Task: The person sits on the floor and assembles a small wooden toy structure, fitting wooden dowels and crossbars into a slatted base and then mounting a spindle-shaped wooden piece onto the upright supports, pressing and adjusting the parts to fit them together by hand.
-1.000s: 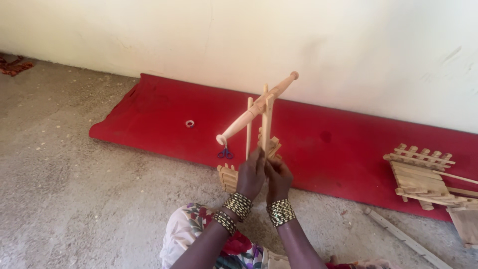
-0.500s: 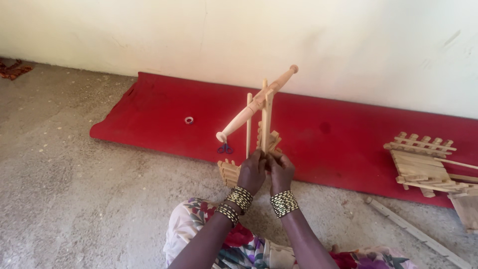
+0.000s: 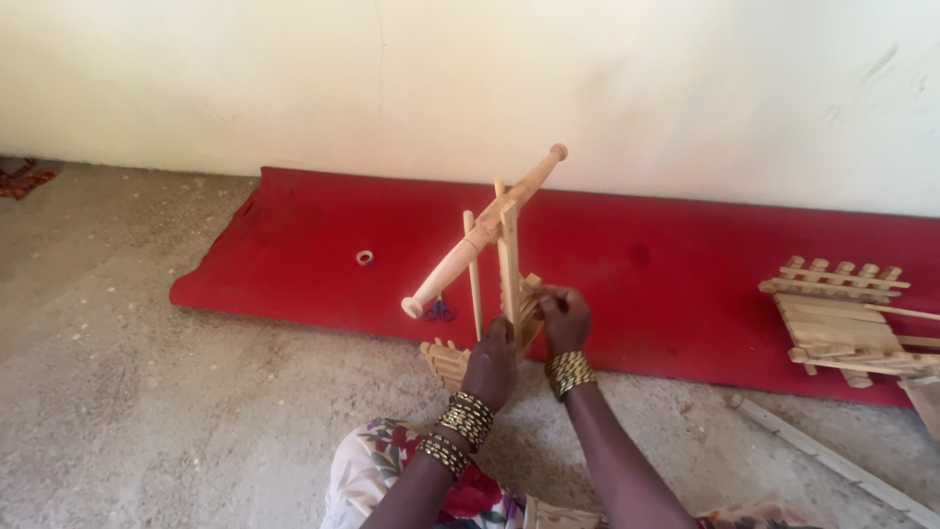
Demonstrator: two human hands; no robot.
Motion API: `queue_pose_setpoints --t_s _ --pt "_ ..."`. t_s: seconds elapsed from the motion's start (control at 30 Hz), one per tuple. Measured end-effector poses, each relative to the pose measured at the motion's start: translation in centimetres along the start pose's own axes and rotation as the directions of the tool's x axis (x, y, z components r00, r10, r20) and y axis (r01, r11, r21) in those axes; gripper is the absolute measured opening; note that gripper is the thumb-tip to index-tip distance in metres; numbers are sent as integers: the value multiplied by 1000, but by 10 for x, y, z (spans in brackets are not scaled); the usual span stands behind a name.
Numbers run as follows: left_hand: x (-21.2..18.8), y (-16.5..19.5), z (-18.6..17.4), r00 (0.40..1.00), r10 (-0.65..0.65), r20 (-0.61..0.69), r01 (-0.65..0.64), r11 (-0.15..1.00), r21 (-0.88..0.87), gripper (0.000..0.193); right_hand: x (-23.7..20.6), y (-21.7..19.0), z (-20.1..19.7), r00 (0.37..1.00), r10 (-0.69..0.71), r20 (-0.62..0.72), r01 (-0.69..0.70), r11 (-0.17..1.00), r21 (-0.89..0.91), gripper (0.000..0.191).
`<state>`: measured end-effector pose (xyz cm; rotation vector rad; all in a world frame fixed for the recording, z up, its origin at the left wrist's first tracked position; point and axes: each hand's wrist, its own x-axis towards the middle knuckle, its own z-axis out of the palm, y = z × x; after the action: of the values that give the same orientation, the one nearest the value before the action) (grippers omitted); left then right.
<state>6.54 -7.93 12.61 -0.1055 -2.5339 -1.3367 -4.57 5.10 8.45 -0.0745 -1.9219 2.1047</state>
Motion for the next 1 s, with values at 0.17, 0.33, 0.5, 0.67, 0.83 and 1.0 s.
queue_pose_setpoints --t_s 0.17,0.33,0.5,0.67,0.83,1.0 --pt "1 5 -3 995 -94 16 94 996 11 14 12 -7 -1 1000 23 2 -23 994 -103 13" --pt "-7 6 -4 992 93 -80 -96 995 -35 19 -38 -10 3 868 -494 50 456 752 -476 10" --pt "-10 4 -4 998 51 -25 -52 997 -55 26 -39 -31 -2 999 -26 34 35 950 -311 13" --pt "-10 6 -5 994 97 -58 -100 993 -57 30 -7 -41 1 989 143 -45 -149 957 -249 16" --pt "-8 9 -5 1000 -1 -30 0 999 -44 23 -24 -26 -1 933 -349 91 339 766 -546 15" --pt "-10 9 -2 1000 11 -19 -12 999 -50 24 -31 -29 -7 925 -364 112 369 780 -506 13"
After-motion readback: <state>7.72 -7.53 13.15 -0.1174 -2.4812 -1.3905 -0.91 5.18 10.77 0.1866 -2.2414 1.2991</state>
